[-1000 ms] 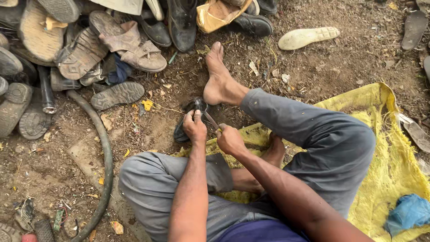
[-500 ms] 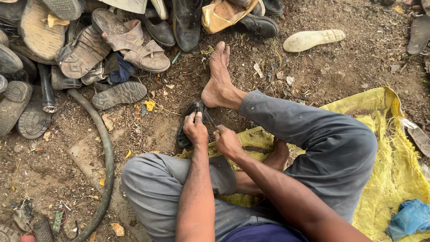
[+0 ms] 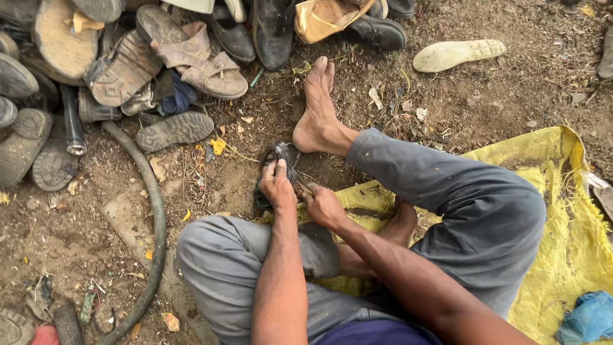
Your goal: The person uses a small knife and a glue spreader to repair various old shoes, scraping the soles and applying adhesive while sitting on the ground next to a large pile of footwear.
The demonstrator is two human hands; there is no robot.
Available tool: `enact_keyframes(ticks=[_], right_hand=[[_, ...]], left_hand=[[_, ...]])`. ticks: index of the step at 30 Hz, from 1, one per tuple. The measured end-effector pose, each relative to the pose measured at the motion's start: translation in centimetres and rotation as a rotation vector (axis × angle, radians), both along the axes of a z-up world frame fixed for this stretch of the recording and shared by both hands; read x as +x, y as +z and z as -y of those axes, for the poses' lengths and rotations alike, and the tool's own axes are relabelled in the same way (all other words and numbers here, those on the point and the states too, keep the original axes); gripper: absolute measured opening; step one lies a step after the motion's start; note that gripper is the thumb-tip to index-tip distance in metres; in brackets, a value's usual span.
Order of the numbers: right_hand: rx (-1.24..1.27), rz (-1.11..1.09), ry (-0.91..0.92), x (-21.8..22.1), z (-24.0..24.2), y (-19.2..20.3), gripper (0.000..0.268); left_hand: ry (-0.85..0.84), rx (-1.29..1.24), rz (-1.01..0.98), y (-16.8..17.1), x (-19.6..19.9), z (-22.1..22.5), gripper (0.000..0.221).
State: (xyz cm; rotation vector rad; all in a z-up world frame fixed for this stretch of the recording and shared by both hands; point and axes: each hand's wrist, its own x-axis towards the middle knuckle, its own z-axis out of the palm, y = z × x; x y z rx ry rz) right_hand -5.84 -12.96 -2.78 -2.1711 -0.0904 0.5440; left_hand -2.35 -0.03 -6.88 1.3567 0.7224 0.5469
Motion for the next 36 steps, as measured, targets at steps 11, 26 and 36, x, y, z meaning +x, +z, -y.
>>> enact_keyframes(ticks=[11,26,36], right_hand=[[-0.119,0.0,0.084,-3.5,1.3,0.8,0.03],[-0.096,0.024,0.007,-0.8,2.1,-0.7,0.031],[0.086,0.055,-0.078,0.0,2.6,1.3,0.028]], left_hand=[[0.072,-0.272,0.089,-0.3,-0.1,-0.5,0.02],[-0.293,0.624,-0.58,4.2,0.8,1.1,0.046],[-0.613,0.861,-0.384,7.4,-1.1,-2.7,0.03]])
